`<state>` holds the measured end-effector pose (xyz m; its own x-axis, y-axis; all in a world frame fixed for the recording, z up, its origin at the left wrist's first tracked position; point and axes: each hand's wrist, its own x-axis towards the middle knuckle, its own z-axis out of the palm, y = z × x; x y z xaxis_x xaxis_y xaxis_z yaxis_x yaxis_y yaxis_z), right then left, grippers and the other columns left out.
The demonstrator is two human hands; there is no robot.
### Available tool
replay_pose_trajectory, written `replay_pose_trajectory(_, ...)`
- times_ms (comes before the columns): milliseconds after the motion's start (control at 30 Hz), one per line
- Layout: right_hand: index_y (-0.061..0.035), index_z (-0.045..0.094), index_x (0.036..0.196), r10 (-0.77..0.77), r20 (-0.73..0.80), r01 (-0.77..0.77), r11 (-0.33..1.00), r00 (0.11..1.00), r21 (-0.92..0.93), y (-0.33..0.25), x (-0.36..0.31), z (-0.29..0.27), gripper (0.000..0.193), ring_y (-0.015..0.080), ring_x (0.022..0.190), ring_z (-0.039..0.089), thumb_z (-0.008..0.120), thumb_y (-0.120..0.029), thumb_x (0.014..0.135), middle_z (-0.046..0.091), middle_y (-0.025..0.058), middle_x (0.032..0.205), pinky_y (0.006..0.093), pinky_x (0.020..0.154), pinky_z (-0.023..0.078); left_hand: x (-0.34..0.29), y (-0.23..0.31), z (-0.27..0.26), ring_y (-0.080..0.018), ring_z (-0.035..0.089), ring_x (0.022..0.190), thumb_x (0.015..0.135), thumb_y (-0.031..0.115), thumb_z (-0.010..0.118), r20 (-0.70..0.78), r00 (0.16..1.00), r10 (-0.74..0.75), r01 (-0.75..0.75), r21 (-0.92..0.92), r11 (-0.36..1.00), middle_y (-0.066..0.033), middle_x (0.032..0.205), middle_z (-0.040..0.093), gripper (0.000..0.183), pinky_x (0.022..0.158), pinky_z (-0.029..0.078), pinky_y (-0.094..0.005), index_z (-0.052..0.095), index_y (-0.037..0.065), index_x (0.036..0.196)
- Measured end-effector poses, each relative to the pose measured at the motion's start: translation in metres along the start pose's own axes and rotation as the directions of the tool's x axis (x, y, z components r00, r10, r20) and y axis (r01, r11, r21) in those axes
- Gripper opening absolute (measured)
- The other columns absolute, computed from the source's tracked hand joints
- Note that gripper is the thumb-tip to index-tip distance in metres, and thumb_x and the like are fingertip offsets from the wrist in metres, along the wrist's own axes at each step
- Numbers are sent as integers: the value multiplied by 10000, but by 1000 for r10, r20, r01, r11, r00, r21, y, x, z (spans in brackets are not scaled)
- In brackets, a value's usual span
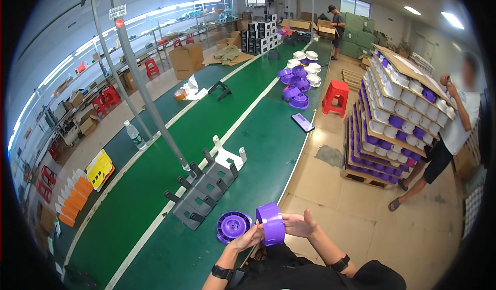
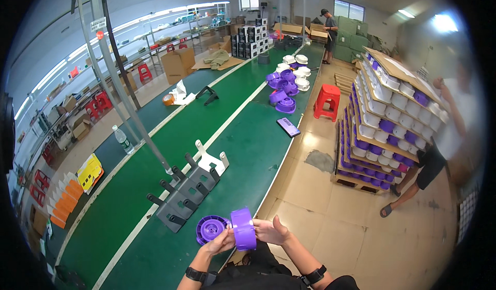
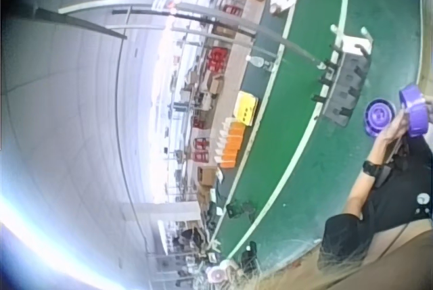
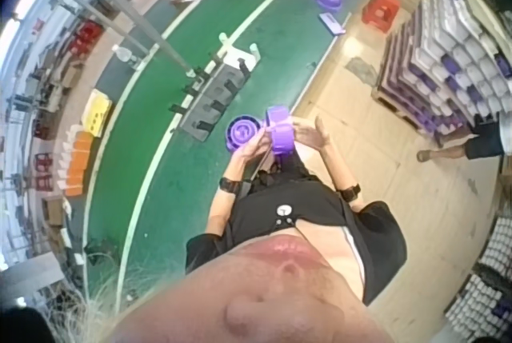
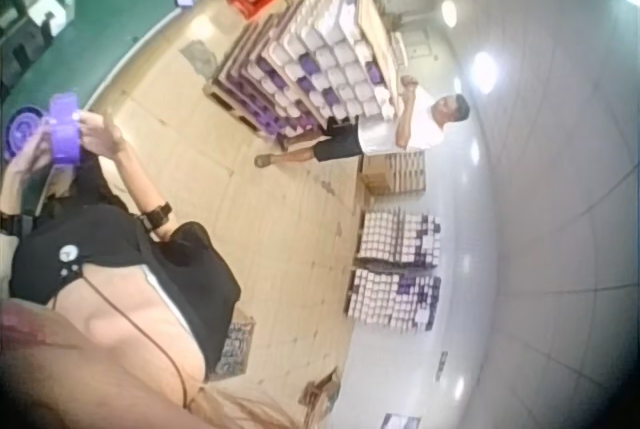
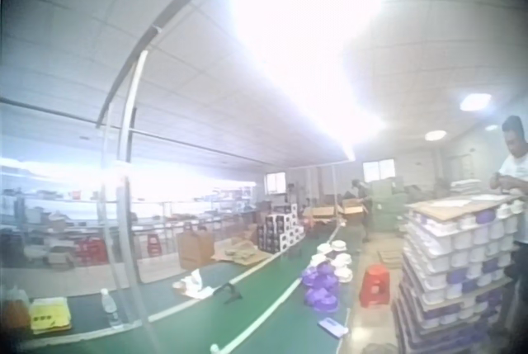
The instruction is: Sorting and stacking purple and white plastic housing components on an assembly line.
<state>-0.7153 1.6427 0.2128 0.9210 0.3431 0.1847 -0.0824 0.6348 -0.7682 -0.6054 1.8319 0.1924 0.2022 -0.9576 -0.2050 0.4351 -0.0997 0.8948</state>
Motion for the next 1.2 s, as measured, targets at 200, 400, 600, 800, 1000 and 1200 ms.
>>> replay_pose_trajectory(200,49,165,1358,-74,-248,73,997,966,-11,4,3,-6,1011,264,1311,214,220,-762,755,191,206,1415,396,1068,140,-2,13,11,-313,246,1297,836,624,314,548,805,225,-136,-198,971,-201,1352,330,851,1070,159,-400,253,-67,1327)
replay_pose_trajectory(400,-33,275,1355,36,-223,-150,842,974,-519,19,-2,-18,873,233,1262,291,123,-701,813,296,123,1386,380,1055,191,-20,33,34,-370,239,1289,743,692,436,451,756,474,-229,-496,838,-245,1366,277,984,1067,153,-434,239,-74,1328)
replay_pose_trajectory(600,10,380,1274,251,-220,-323,856,943,-405,36,0,-17,730,203,1155,399,193,-584,893,440,112,1247,323,995,293,-30,54,40,-347,376,1205,734,483,603,333,843,423,-268,-420,867,-276,1309,345,829,1020,253,-450,338,-93,1267)
replay_pose_trajectory(800,17,437,1185,236,-314,-301,937,919,-177,48,2,-18,583,140,1021,450,271,-482,934,502,63,1114,277,921,352,-31,41,30,-368,403,1185,707,481,615,270,877,397,-268,-411,871,-265,1302,364,874,1009,276,-452,289,-69,1303)
replay_pose_trajectory(1000,-22,377,1267,150,-369,-318,832,917,-455,33,8,-14,548,142,1026,472,312,-454,935,496,77,1143,278,909,377,-23,39,29,-405,356,1216,687,539,589,231,891,390,-277,-404,872,-308,1307,327,975,1027,244,-449,205,-91,1324)
replay_pose_trajectory(1200,-29,331,1313,224,-403,-221,974,887,54,31,9,-17,680,234,1115,467,218,-560,903,464,137,1222,367,957,360,-15,46,34,-416,357,1216,666,531,588,188,906,379,-280,-404,871,-315,1291,348,996,1030,246,-445,181,-85,1336)
